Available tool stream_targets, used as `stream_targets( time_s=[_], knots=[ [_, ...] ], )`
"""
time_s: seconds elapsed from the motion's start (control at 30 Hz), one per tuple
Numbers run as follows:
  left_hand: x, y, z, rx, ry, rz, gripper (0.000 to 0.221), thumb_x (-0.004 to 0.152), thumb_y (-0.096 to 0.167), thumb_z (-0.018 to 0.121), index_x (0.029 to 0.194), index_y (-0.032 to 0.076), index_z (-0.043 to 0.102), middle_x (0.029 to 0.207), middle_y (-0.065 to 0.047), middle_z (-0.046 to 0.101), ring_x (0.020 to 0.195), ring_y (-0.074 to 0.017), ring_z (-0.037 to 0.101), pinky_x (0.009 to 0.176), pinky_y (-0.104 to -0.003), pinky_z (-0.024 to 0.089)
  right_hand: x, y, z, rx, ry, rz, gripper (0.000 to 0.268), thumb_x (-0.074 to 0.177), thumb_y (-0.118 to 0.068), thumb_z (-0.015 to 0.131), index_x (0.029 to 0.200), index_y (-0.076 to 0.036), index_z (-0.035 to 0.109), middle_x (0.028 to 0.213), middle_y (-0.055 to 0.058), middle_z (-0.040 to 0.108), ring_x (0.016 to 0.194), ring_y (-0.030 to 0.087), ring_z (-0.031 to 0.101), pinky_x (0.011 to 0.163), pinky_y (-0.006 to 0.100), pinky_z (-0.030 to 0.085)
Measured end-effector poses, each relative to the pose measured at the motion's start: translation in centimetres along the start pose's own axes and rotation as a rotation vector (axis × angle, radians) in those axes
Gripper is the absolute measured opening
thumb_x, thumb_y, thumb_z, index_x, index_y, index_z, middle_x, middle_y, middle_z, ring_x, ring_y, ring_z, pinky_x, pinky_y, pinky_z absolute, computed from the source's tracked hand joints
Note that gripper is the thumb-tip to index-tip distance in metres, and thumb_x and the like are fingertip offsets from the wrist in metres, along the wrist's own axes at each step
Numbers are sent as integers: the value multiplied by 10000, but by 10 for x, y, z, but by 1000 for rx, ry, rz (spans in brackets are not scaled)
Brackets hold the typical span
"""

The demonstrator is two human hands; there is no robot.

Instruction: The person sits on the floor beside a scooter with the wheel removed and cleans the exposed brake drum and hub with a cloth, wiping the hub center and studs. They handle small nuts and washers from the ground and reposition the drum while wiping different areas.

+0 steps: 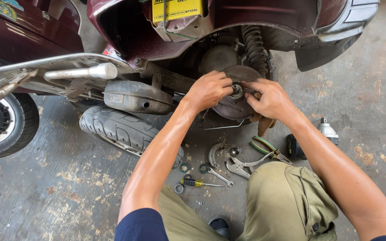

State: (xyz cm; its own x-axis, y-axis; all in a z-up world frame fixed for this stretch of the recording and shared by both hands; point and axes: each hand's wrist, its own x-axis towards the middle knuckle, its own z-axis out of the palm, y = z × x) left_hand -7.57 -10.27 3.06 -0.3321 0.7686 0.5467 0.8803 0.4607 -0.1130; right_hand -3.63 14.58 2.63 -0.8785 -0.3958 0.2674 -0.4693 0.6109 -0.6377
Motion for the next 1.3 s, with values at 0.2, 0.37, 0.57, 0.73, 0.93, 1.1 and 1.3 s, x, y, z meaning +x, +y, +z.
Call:
stream_targets(
  time_s=[0.2, 0.37, 0.57, 0.73, 0.93, 1.1, 1.3],
  knots=[
    [1, 14, -14, 45, 85, -28, 253, 1042, 110, 397, 886, 141, 594, 845, -23, 518, 845, -237, 536, 763, -340, 470, -1, -2, -1, 12, 2, -8, 338, 860, -202, 741, 1183, -105, 762, 793, 165, 612, 815, 411, 656, 659, 500, 516],
    [-7, 20, -5, 95, 71, -125, 176, 1004, 128, 442, 901, 117, 584, 862, -35, 498, 834, -251, 525, 735, -348, 465, -7, -2, -1, 53, 42, -46, 338, 866, -184, 741, 1181, -62, 760, 764, 153, 599, 748, 374, 646, 629, 470, 507],
    [-22, 10, 9, 136, 76, -239, 169, 1011, 211, 449, 911, 114, 545, 855, -49, 464, 811, -270, 521, 719, -374, 455, -14, 4, 3, 90, 101, -59, 353, 874, -171, 745, 1222, -113, 764, 783, 108, 603, 748, 317, 646, 629, 432, 508],
    [-34, 17, 6, 39, 58, -499, 105, 918, 234, 552, 902, 130, 557, 865, -51, 487, 825, -278, 551, 727, -399, 464, -18, -8, 1, 107, 155, -58, 337, 900, -157, 741, 1228, -79, 758, 819, 121, 637, 793, 339, 664, 650, 427, 524],
    [-22, 30, -2, -365, -68, -787, 229, 897, 322, 668, 1001, 141, 761, 901, -104, 700, 901, -353, 685, 777, -474, 551, -14, -9, 5, 1, 131, -61, 494, 863, -267, 789, 1304, -57, 721, 817, 163, 621, 800, 379, 659, 648, 474, 526],
    [-2, 29, -17, -328, -333, -936, 286, 832, 423, 697, 1003, 222, 808, 931, -21, 761, 989, -284, 695, 864, -440, 512, -11, -12, 5, -147, 59, 3, 524, 783, -346, 824, 1259, -139, 757, 801, 90, 598, 774, 330, 662, 612, 452, 529],
    [-2, 16, -8, -402, -440, -1087, 315, 803, 544, 673, 946, 300, 812, 947, 42, 779, 1048, -253, 696, 903, -441, 508, -9, -3, 12, -198, 45, 35, 508, 808, -397, 802, 1276, -207, 749, 816, 60, 568, 779, 315, 656, 602, 450, 529]
  ],
)
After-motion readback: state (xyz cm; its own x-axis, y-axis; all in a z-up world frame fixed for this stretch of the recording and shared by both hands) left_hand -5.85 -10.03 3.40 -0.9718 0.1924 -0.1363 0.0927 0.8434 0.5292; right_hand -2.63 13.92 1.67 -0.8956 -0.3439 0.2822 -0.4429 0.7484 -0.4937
